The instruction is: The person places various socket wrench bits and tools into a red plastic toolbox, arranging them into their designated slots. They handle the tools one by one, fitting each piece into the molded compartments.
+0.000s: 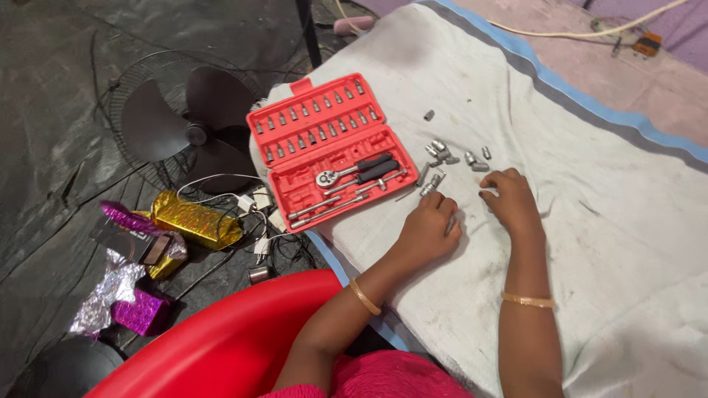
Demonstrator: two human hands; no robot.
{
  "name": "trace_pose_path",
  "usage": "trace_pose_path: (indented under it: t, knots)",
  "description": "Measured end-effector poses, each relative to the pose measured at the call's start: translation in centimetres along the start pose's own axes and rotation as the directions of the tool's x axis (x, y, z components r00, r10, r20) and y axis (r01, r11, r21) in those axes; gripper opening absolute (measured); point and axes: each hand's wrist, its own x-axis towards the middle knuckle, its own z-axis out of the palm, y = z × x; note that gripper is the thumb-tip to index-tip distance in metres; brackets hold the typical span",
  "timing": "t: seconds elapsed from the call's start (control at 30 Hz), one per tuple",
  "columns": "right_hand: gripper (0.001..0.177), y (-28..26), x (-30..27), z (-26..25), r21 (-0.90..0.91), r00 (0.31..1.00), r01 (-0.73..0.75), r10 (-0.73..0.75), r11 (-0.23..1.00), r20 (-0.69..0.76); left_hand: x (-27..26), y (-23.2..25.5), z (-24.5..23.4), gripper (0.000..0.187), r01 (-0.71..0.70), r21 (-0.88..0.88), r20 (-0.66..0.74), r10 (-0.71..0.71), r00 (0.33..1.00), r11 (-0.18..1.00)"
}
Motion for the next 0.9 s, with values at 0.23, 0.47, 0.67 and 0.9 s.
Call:
trace_pose_path:
  t: [0.23, 0.47, 0.67, 0.9]
  knots:
    - [0.011, 1.3, -0.8, 1.0, 0.282, 0.990, -0.013, 0.053, 0.959, -0.134, -0.7, -0.2, 0.8, 0.021, -0.080, 0.083, 0.093, 0.072, 0.993, 0.993]
    - [0.008, 4.3, -0.3, 1.2, 0.771, 0.969, -0.105, 0.239, 0.628, -0.062, -0.9, -0.4, 0.6, 0.015, -0.087, 0.090, 0.103, 0.078, 0.992, 0.992]
    - [0.018, 6.1, -1.9, -2.3, 0.994, 0.958, -0.072, 0.272, -0.077, 0.090, -1.3, 0.4, 0.1, 0.018, -0.326, 0.061, 0.283, 0.297, 0.912, 0.943]
    - [0.010, 3.4, -3.6, -7.0, 0.324, 0.914, -0.401, 0.352, 0.857, 0.199, -0.8, 0.4, 0.4, 0.054, -0.326, 0.130, 0.327, 0.269, 0.906, 0.937]
